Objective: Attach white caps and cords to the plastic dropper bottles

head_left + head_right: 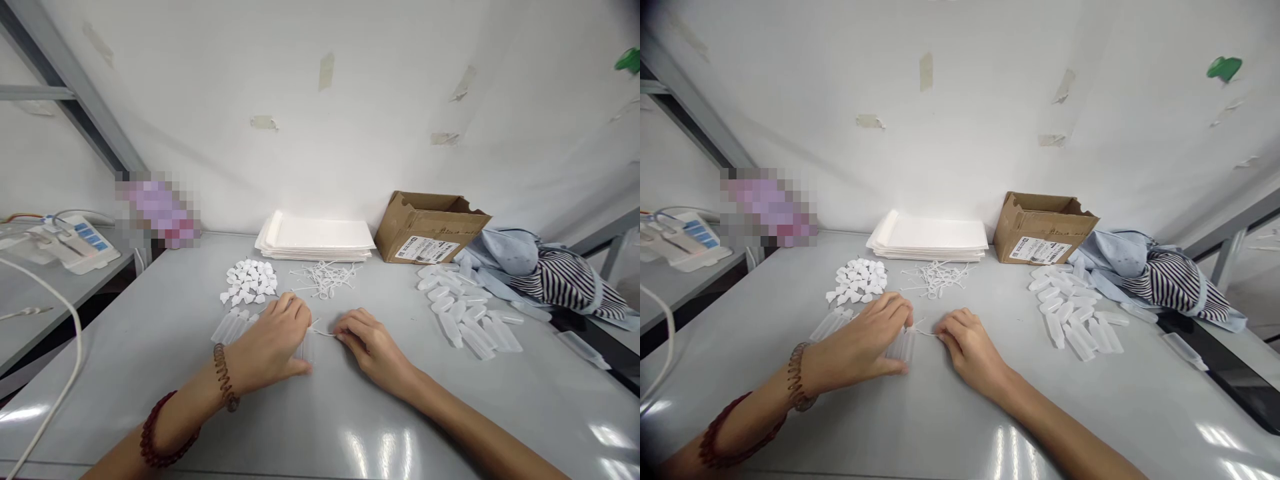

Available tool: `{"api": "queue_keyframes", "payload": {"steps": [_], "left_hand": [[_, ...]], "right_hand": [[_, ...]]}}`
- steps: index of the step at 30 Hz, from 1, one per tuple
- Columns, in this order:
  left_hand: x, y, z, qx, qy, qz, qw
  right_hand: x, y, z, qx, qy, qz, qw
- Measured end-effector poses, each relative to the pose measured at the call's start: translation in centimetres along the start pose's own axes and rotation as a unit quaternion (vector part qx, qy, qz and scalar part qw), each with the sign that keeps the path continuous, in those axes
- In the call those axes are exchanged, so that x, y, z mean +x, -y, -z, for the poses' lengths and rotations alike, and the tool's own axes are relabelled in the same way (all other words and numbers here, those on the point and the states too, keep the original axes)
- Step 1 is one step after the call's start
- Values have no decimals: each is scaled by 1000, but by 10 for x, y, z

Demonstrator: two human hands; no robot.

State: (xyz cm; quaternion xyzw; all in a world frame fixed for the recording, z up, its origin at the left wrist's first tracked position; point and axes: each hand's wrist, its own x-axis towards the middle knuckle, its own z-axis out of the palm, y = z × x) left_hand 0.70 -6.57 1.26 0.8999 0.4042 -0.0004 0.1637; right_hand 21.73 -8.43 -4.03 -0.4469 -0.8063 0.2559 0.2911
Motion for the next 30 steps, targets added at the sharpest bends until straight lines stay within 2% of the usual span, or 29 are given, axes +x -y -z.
{"api": "queue_keyframes", "payload": {"steps": [12,19,21,23,26,30], "left_hand": [[-1,-4,2,-2,20,13,1000],[0,0,0,-47,-13,-9,999],[0,0,0,-71,-32,-17,997],[1,-1,2,-91,-58,-19,994],[2,-2,2,-112,-102,-11,988],[5,0,1,-122,-143,2,982]], "right_hand": [[0,0,-1,-7,2,4,1000],[1,-1,2,-28,-18,36,999],[3,-5,14,-58,-55,69,994],[6,-12,33,-97,-135,89,982],[9,-28,66,-137,-244,46,959],[7,-49,95,-183,-300,-19,936]]}}
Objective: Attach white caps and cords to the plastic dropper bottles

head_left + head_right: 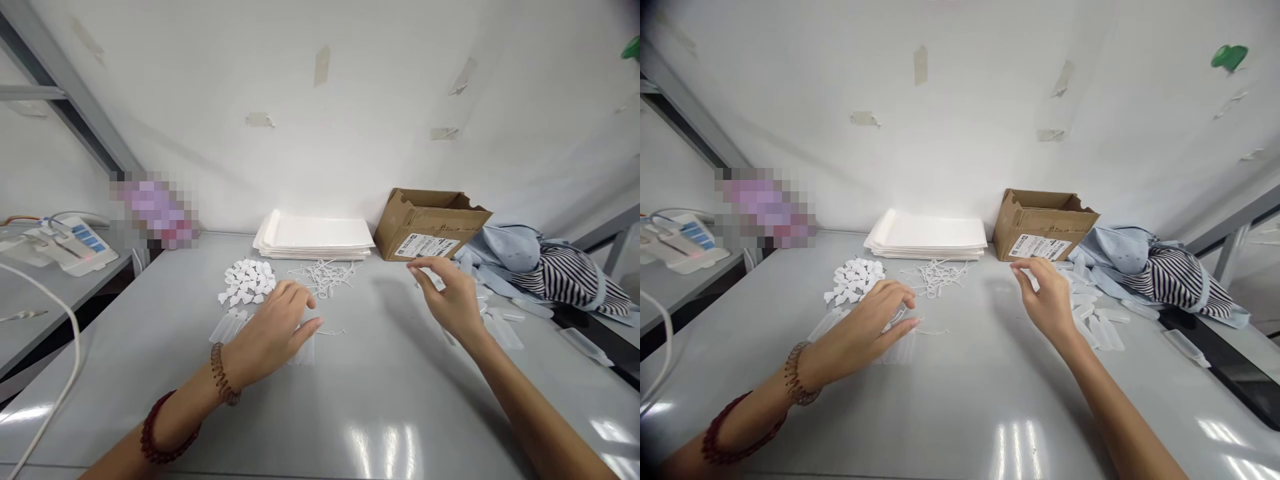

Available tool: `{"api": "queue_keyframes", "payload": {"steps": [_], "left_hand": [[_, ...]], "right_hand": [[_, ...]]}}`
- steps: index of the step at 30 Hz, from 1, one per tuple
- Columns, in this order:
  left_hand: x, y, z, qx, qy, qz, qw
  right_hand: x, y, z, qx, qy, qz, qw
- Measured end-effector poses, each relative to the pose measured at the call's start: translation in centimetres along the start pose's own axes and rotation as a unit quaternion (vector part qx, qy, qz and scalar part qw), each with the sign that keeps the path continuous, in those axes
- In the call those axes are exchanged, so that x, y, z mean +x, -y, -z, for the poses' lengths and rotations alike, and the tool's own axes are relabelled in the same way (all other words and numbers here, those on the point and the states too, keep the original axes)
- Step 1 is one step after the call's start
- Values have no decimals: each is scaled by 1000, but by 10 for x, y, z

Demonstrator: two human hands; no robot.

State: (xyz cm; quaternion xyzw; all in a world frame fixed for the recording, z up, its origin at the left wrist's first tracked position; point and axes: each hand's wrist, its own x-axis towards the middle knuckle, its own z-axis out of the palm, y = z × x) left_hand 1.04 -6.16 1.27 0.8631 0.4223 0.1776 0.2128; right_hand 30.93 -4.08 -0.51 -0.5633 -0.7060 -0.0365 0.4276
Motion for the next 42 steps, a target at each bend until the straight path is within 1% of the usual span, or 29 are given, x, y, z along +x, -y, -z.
{"api": "queue_keyframes", "payload": {"steps": [3,6,9,11,14,17,21,24,26,28,31,32,33,34,36,37,38,40,42], "left_hand": [[5,6,-1,0,-10,18,1000],[13,16,-2,7,-10,34,999],[25,27,-1,35,-16,26,999],[35,32,0,45,-16,10,999],[46,36,0,52,3,-21,998],[54,36,-3,61,20,-43,997],[59,33,-8,58,19,-54,997],[61,31,-9,32,9,-48,998],[61,29,-6,-1,-2,-36,999],[60,27,1,-45,-18,-16,999],[56,25,16,-116,-59,31,991],[53,25,22,-153,-81,52,984],[51,24,27,-214,-105,73,968],[48,23,32,-290,-125,89,945],[43,19,41,-449,-152,101,875],[41,17,44,-508,-156,97,842],[38,14,46,-543,-157,90,820],[35,8,50,-579,-157,76,796],[33,3,52,-590,-155,63,790]], "right_hand": [[2,-12,5,-34,-36,-54,997],[3,-14,8,-47,-76,-108,990],[5,-14,11,-43,-83,-124,988],[7,-15,13,-41,-82,-127,988],[9,-20,14,-47,-70,-121,989],[9,-28,14,-57,-49,-116,990],[9,-35,11,-57,-29,-110,992],[8,-36,9,-57,-14,-104,993],[7,-36,9,-58,-7,-104,993],[7,-35,9,-59,-3,-105,993],[6,-34,10,-60,1,-105,993],[6,-34,10,-59,2,-105,993],[6,-34,10,-58,3,-104,993],[6,-34,9,-57,3,-103,993],[6,-34,9,-59,6,-101,993],[6,-34,8,-62,9,-100,993],[6,-34,8,-65,13,-100,993],[5,-36,7,-72,18,-103,992],[5,-38,6,-74,20,-105,991]]}}
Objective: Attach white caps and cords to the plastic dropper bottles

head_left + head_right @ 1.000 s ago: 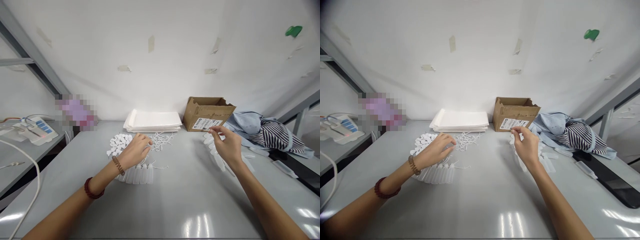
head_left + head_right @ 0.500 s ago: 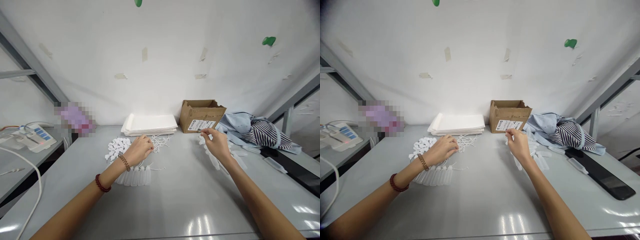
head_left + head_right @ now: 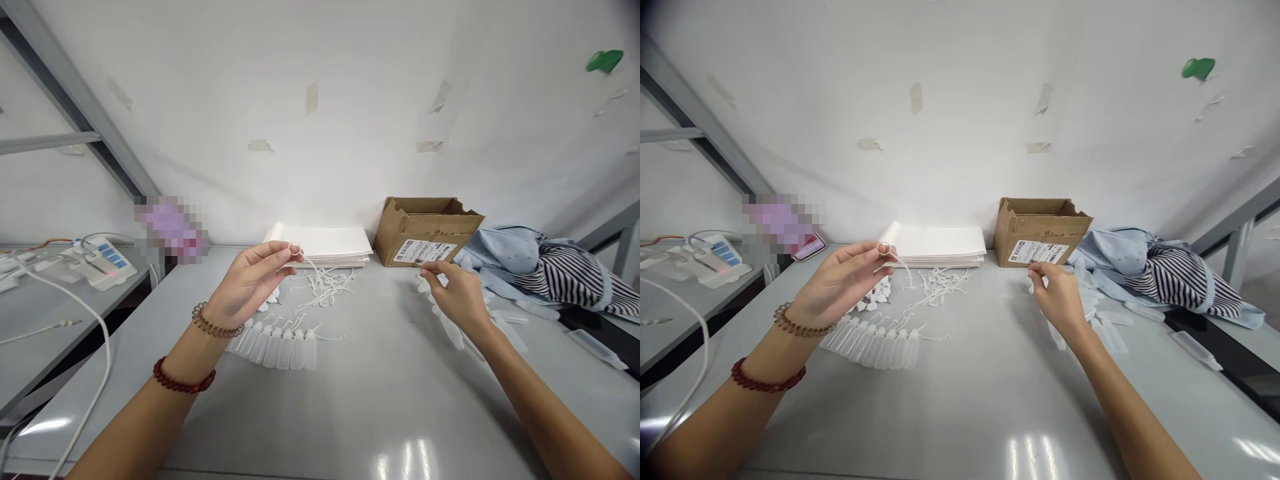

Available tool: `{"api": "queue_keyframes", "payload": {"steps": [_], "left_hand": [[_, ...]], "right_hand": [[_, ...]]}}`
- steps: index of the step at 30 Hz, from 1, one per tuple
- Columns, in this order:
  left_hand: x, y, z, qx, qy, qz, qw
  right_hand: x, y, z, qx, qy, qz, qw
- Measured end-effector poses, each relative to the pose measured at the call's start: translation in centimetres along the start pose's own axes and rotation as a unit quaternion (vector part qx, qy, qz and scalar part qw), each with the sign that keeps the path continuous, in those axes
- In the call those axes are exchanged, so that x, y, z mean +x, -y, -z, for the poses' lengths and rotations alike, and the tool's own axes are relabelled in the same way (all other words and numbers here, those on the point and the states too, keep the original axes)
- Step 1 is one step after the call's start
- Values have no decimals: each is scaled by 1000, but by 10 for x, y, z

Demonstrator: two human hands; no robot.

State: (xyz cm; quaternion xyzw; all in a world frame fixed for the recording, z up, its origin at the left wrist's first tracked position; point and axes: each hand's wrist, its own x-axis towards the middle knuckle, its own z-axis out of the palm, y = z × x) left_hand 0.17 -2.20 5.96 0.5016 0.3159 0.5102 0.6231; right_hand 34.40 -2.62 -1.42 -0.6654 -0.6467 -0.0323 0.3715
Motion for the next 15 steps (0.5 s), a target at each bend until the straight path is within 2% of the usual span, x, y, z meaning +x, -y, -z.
{"api": "queue_keyframes", "payload": {"steps": [9,15], "left_hand": [[-8,-6,-4,28,22,-25,999],[-10,8,2,151,1,-8,988]], "right_hand": [[0,-4,0,-35,1,14,999],[10,-28,20,-218,71,16,973]]}}
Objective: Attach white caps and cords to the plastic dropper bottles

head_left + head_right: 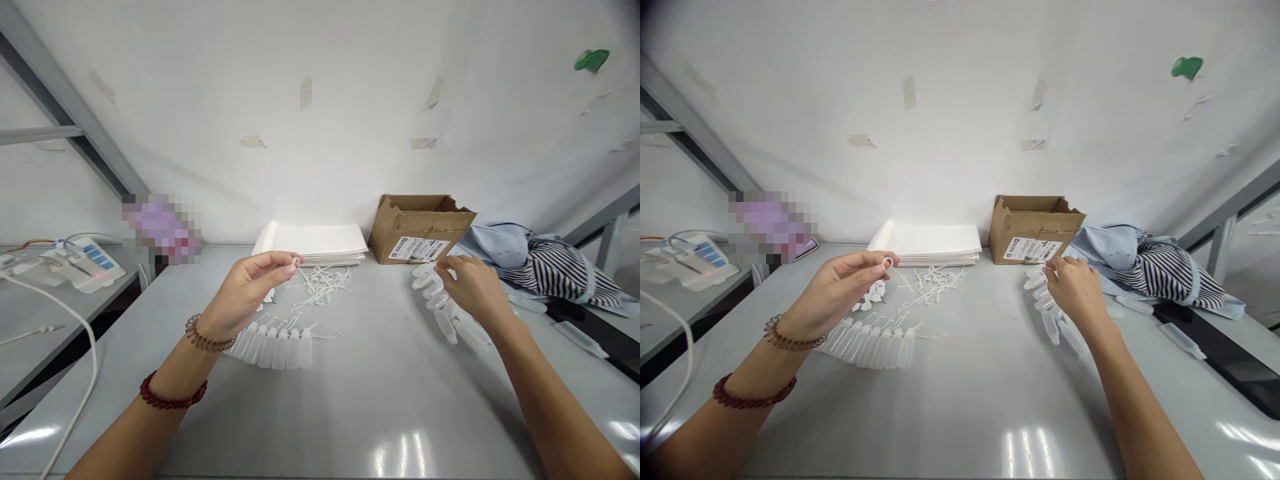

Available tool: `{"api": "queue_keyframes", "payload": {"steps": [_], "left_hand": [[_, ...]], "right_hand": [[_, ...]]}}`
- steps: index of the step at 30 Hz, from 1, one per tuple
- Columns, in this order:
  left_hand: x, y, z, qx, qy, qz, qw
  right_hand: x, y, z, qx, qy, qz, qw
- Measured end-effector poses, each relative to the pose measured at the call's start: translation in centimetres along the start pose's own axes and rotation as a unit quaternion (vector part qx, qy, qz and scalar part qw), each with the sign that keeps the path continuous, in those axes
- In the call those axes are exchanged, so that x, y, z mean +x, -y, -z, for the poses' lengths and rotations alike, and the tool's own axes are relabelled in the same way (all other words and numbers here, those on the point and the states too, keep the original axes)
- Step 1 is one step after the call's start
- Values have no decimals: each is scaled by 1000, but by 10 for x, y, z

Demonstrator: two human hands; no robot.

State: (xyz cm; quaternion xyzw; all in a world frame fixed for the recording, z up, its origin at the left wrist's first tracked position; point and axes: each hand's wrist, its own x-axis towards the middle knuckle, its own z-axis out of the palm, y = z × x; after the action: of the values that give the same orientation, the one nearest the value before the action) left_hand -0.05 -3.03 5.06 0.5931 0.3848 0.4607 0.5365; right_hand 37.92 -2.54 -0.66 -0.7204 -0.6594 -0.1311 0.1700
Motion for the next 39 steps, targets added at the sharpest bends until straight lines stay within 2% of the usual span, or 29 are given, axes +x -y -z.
{"api": "queue_keyframes", "payload": {"steps": [3,6,12,19,27,32,35,36,38,39], "left_hand": [[0,9,0,58,-12,21,998],[1,15,-4,78,-13,32,996],[5,21,-12,37,-9,57,998],[3,20,-13,-16,9,66,998],[1,18,-16,-23,22,68,997],[1,17,-16,-27,43,72,996],[0,21,-19,-19,43,73,996],[-1,24,-21,-10,46,76,996],[-4,29,-27,18,64,89,994],[-6,31,-30,35,79,97,991]], "right_hand": [[2,-11,0,-9,23,10,1000],[0,-8,-5,-10,52,44,998],[-7,13,-16,-39,101,86,990],[-9,25,-19,-72,137,111,982],[-9,33,-15,-73,150,130,977],[-8,39,-12,-33,131,148,980],[-14,56,-2,51,102,155,981],[-19,64,3,127,84,151,977],[-33,84,14,292,83,154,940],[-41,94,19,348,106,154,919]]}}
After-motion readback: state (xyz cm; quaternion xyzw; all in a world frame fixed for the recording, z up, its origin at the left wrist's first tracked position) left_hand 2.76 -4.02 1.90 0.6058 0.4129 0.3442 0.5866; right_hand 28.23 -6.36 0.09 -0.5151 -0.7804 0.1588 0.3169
